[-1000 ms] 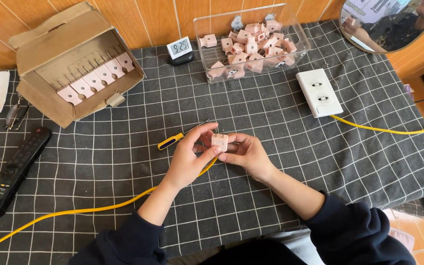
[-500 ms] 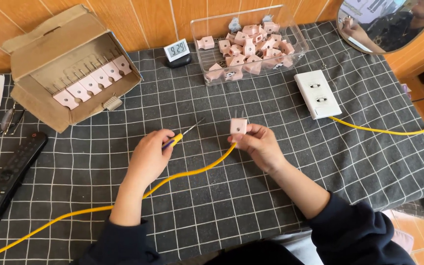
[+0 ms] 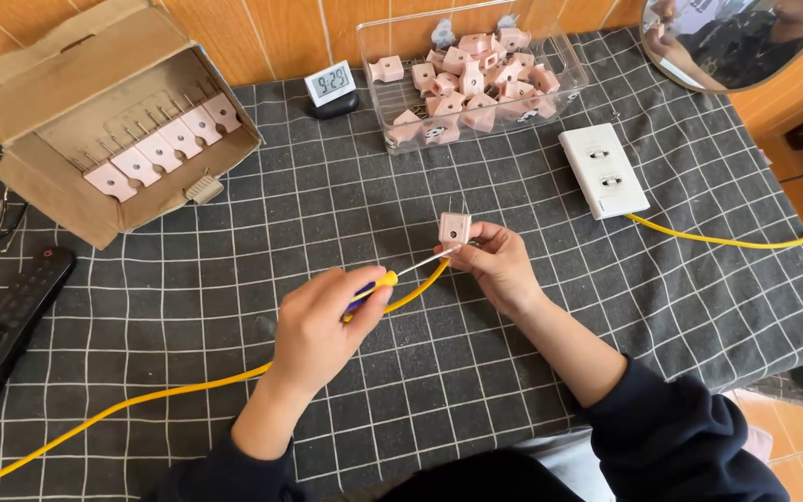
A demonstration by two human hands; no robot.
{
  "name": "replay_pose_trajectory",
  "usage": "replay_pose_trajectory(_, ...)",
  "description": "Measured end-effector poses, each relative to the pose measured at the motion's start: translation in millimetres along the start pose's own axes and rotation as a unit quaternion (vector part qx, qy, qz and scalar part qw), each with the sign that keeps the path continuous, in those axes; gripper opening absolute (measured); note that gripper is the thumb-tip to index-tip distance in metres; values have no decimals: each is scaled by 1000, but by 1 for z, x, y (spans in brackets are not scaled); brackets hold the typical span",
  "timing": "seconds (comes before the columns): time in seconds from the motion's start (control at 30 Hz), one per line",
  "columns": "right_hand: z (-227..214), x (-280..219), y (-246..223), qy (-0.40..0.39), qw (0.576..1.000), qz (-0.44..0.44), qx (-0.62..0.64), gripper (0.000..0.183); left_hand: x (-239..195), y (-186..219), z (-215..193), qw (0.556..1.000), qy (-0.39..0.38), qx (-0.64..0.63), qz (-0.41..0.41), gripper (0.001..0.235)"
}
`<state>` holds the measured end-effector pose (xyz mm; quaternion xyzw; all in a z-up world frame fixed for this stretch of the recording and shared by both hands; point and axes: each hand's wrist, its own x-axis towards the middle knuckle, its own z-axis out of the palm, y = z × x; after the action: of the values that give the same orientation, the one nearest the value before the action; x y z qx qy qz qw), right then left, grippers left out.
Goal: The person connects the wires of a yellow cable to the terminals of an electrical plug head using a screwdriver, then fits the head into a white plug housing.
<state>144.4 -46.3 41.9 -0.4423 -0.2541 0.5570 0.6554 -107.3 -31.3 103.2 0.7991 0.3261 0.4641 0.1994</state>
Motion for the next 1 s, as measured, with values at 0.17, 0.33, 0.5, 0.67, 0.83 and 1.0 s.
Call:
replay_pose_trajectory(0.17, -9, 4, 8, -3, 1000, -11, -4, 22, -1, 0, 3, 997, 38, 43, 57, 9)
replay_pose_trajectory(0.33, -1, -1, 4, -4, 1000, -15, -12, 22, -2, -2, 9, 997, 51, 46, 43, 8)
replay_pose_trajectory(0.5, 1, -2, 6, -5, 999, -31, -13, 23, -2, -1, 10, 998, 56, 40, 18, 6)
replay_pose_trajectory(0.67, -8, 0, 13, 1, 994, -82, -71, 30, -4, 2, 5, 996, 24, 28, -86, 18)
replay_pose_trajectory(0.83, -12, 0, 12, 5, 989, -104, -103, 31, 2, 11, 6, 994, 8, 70, 85, 9)
replay_pose_trajectory(1.0, -11, -2, 10, 3, 986, -115, -119, 32, 1, 15, 9, 992, 3, 57, 114, 15)
